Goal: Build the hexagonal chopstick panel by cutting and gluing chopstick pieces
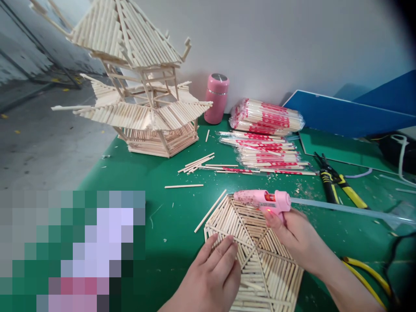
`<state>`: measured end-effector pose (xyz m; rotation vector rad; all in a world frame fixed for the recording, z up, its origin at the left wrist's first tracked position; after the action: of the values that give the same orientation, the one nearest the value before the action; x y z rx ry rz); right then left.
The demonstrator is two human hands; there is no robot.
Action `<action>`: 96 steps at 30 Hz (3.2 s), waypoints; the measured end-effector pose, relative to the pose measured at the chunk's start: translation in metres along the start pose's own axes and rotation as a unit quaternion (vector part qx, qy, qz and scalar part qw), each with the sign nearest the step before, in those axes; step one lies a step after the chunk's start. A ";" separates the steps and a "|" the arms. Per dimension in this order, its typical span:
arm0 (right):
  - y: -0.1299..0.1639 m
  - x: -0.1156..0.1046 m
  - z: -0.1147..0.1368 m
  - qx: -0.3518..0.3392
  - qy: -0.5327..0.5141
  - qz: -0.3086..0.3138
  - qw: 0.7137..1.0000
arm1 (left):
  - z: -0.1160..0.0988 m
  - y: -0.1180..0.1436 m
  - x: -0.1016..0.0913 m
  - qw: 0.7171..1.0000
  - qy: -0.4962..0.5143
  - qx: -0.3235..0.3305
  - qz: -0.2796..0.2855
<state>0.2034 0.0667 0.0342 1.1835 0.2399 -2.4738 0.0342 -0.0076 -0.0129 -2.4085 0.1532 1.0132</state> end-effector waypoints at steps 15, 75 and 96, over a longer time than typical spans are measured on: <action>-0.001 0.000 0.003 -0.012 0.011 0.001 1.000 | -0.001 0.002 0.001 0.996 -0.064 0.036 -0.041; -0.008 -0.007 0.008 -0.043 0.060 -0.006 0.997 | -0.002 0.001 0.000 0.996 -0.076 0.039 -0.034; -0.001 0.000 0.016 -0.048 0.059 0.015 0.997 | -0.002 0.001 -0.001 0.994 -0.089 0.052 -0.019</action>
<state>0.1916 0.0627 0.0441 1.2835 0.3673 -2.3428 0.0348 -0.0099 -0.0115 -2.2065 0.0932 1.1665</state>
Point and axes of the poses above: each hand's wrist, its own y-axis away from the middle knuckle, its own x-axis out of the palm, z = x × y, the point moved 4 cm from there along -y, towards the middle knuckle, and after that the axes turned 12 degrees about -x, right-handed, at the moved point
